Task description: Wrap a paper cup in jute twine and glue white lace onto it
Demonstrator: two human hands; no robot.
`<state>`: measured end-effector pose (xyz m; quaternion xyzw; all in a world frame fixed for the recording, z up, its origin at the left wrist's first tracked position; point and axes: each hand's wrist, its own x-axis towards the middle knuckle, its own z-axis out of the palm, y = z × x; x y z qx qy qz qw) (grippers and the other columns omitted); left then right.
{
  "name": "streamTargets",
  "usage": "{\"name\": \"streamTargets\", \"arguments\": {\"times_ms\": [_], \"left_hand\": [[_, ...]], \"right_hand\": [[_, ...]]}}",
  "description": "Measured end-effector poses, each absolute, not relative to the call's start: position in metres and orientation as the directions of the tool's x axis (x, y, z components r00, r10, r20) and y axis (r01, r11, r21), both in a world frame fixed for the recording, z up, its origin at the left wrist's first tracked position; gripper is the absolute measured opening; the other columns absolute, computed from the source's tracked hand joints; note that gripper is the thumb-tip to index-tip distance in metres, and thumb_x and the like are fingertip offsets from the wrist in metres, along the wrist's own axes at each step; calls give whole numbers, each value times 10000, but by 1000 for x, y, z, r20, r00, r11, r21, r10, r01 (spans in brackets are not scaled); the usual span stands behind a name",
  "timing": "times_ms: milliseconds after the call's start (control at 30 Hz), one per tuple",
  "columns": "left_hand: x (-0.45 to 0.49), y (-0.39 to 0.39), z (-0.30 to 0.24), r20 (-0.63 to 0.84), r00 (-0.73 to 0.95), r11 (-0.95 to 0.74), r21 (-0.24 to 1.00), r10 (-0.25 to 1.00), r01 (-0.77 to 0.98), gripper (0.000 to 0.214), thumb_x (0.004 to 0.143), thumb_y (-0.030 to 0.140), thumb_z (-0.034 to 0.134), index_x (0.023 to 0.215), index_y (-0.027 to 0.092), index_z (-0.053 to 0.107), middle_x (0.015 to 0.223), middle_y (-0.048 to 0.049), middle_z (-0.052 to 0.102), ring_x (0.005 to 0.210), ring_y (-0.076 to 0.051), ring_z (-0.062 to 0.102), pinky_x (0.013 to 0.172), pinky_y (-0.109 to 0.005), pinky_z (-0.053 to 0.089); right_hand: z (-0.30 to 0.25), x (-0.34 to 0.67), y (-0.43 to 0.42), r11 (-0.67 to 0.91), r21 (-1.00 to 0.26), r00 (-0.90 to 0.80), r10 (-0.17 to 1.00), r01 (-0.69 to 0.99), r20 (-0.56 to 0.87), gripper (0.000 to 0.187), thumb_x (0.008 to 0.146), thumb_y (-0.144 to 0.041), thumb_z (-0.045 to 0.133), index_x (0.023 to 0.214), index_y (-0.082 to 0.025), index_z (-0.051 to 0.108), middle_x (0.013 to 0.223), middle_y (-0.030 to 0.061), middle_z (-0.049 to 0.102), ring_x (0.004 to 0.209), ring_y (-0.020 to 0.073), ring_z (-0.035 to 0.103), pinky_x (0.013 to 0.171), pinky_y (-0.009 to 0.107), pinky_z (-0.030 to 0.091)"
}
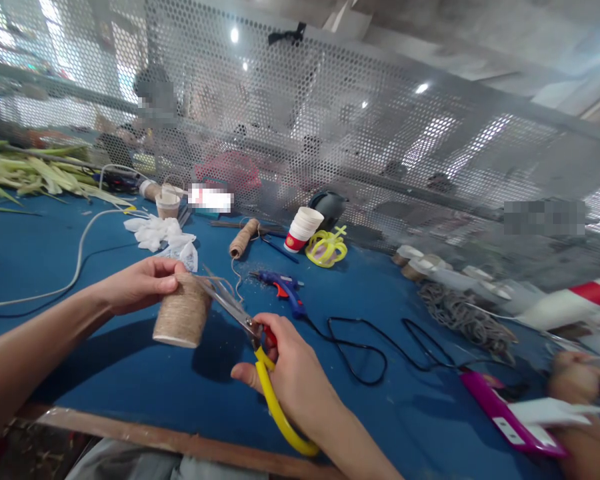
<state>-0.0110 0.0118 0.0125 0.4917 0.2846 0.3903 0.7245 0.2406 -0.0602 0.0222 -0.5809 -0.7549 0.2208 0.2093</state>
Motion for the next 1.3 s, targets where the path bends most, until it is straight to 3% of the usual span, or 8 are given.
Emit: {"name": "streamTargets", "arguments": {"times_ms": [200, 367, 500, 933, 1100, 1300], "left_hand": [[-10, 9, 9, -68, 597, 238, 948, 800, -211, 461, 409, 465, 839, 586, 125, 583, 593, 25, 564, 623, -115, 499, 639, -236, 351], [-11, 9, 12, -80, 646, 214, 968, 759, -131, 467, 419, 501, 820, 596, 126, 606, 616, 8, 590, 622, -125, 498, 610, -234, 349], [-12, 9, 11, -79, 651, 189, 977, 755, -100, 460, 417, 501, 820, 578, 129, 603, 593, 14, 578, 590, -115, 476, 569, -223, 325], [-11, 6, 12, -74, 658, 235, 959, 749, -159, 480, 380, 520, 823, 489, 136, 556, 503, 26, 524, 509, -96, 430, 512, -221, 304], [-15, 5, 13, -78, 710, 276, 946, 699, -167, 420, 385, 437, 853, 552, 128, 622, 598, -5, 587, 583, -125, 513, 568, -236, 376], [-17, 4, 15, -69, 739, 230, 966, 671, -119, 307, 463, 364, 834, 566, 137, 655, 610, -13, 593, 588, -127, 497, 585, -242, 399]], "right_hand": [[26, 236, -56, 277, -481, -248, 961, 832, 123, 457, 605, -387, 777, 974, -228, 559, 810, 10, 549, 632, 148, 507, 589, 287, 471], [33, 234, -55, 431, -357, -351, 897, 829, 268, 461, 586, -377, 800, 940, -224, 547, 827, 16, 551, 661, 155, 535, 592, 276, 472], [34, 234, -54, 490, -297, -407, 863, 820, 300, 496, 578, -376, 809, 963, -228, 533, 822, 20, 555, 691, 172, 560, 614, 292, 483], [30, 235, -55, 511, -320, -425, 853, 798, 303, 490, 603, -397, 791, 991, -229, 544, 839, 31, 578, 726, 183, 576, 621, 303, 490], [29, 238, -57, 536, -331, -437, 837, 777, 329, 540, 630, -413, 769, 1083, -214, 551, 858, 45, 583, 742, 185, 575, 653, 318, 501], [29, 242, -58, 551, -311, -458, 827, 774, 326, 550, 655, -455, 736, 1115, -206, 566, 873, 59, 579, 754, 189, 573, 697, 333, 512]]}}
